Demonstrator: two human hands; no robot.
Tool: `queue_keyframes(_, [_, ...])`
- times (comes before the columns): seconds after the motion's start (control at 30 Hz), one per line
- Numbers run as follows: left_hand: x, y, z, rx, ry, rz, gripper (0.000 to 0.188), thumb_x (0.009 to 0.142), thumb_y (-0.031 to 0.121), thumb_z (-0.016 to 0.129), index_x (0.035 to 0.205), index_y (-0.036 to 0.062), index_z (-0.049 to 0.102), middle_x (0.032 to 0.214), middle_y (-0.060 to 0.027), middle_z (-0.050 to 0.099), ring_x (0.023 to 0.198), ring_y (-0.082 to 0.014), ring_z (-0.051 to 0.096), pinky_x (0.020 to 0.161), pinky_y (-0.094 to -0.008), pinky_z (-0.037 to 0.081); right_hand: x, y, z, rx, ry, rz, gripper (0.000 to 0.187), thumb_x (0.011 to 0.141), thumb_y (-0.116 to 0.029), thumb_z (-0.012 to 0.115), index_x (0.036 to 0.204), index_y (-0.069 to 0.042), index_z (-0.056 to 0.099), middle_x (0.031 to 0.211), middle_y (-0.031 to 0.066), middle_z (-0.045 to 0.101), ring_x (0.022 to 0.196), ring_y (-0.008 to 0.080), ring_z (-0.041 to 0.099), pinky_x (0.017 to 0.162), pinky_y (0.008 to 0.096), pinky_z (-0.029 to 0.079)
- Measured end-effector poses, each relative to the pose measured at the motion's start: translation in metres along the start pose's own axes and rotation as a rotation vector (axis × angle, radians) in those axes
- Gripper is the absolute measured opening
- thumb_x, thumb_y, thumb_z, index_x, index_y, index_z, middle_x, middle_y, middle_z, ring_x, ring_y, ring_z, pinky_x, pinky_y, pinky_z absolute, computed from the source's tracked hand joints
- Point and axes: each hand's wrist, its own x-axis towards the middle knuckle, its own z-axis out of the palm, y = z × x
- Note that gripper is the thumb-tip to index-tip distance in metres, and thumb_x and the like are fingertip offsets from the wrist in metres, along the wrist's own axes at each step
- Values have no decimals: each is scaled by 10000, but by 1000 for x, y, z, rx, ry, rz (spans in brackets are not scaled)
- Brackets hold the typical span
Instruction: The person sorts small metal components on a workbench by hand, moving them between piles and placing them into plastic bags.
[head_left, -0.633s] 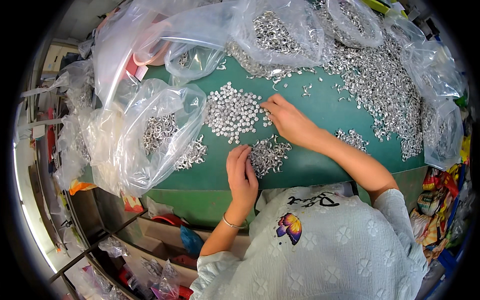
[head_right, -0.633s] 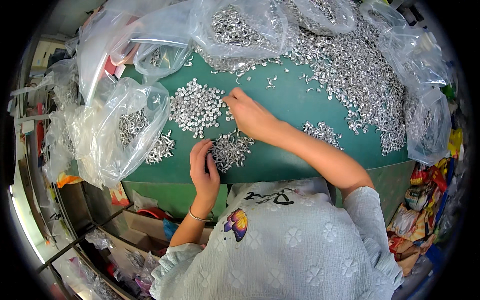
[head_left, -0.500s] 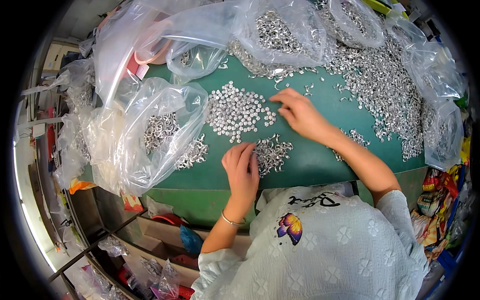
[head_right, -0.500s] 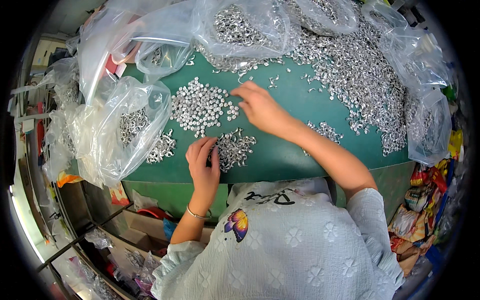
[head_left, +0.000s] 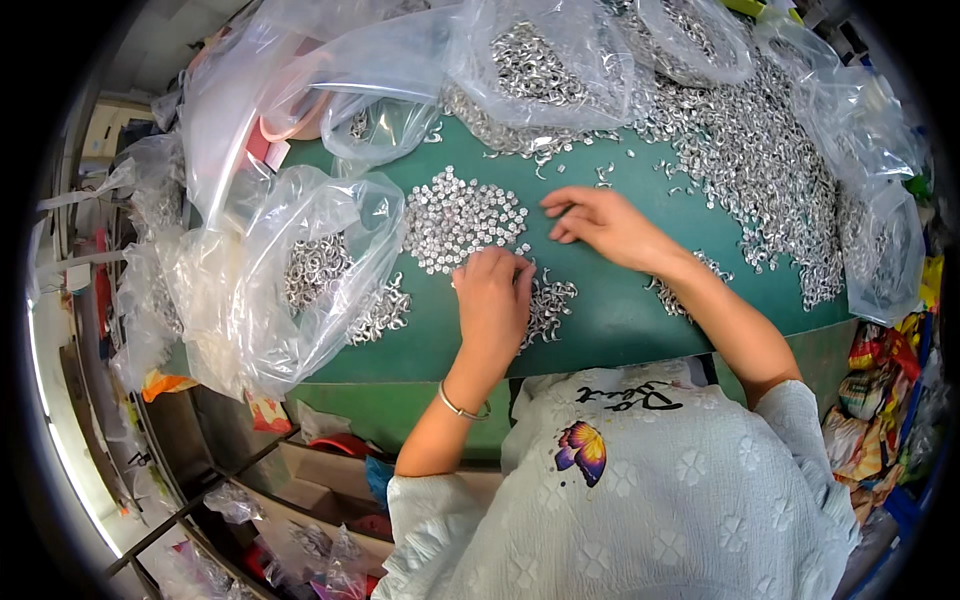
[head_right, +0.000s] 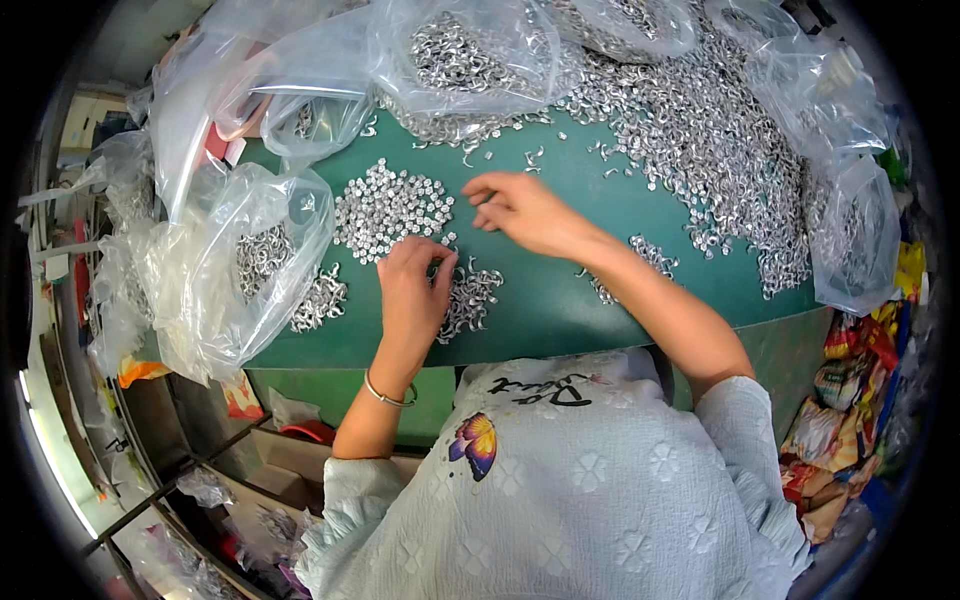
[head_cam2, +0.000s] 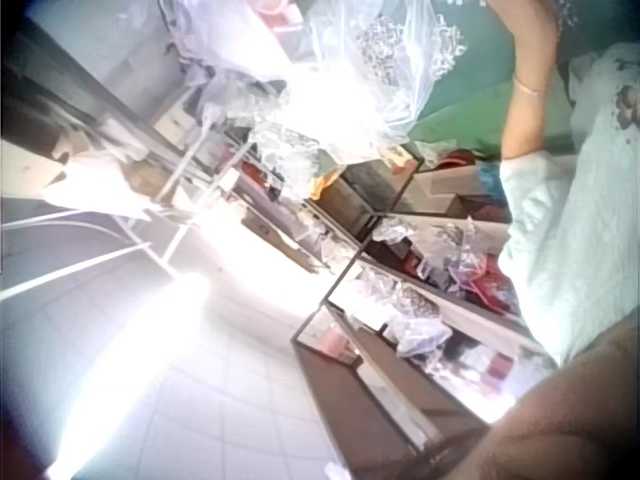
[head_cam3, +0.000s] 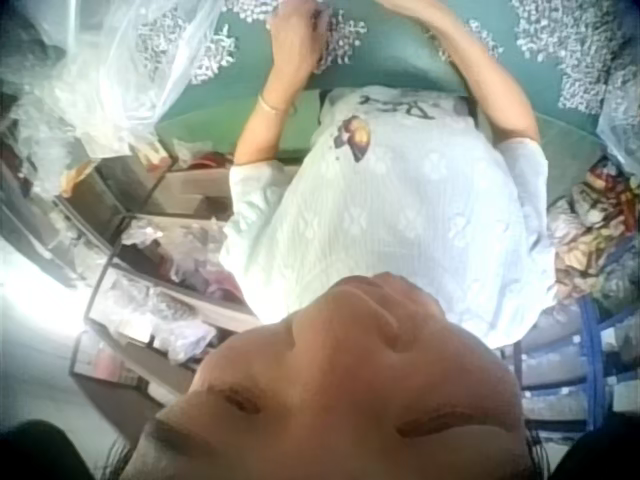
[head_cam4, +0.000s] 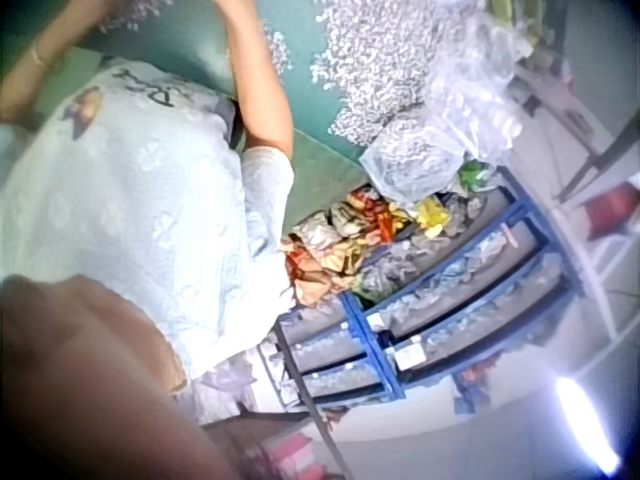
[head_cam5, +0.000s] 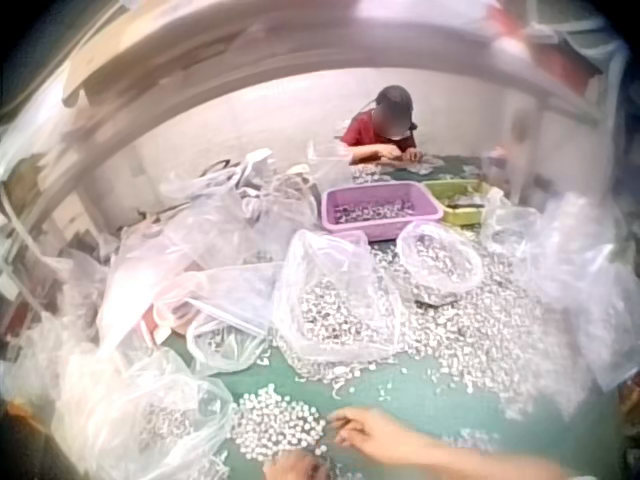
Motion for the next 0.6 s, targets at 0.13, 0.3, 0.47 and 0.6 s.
queue_keyframes(0.13, [2,30,13,-106,18,66,99,769,92,709,824,66,631,844,-76,582,838,-259,546,744,-388,363,-28,-4,-26,-136,48,-34,255,895,24,527,1142,59,578,1025,110,609,866,140,602,773,281,506])
queue_keyframes(0.3, [1,64,47,-52,-18,202,111,766,84,699,845,57,625,897,-66,575,861,-251,540,742,-390,363,-59,-8,-33,-486,111,-132,209,851,4,591,1056,24,628,943,121,636,790,209,617,713,327,501])
queue_keyframes(0.47, [-22,75,50,-102,-26,194,218,782,72,692,988,54,623,1010,-90,580,937,-263,552,811,-399,376,-70,-7,-29,-577,43,-193,250,779,39,653,1027,15,630,951,121,618,812,229,603,679,322,486])
queue_keyframes(0.6, [-38,49,16,-63,119,26,239,819,38,659,1053,56,616,1047,-106,600,984,-283,563,862,-387,380,-63,8,-3,-722,8,-450,278,734,-48,723,1000,-26,643,958,96,593,932,274,569,803,372,459])
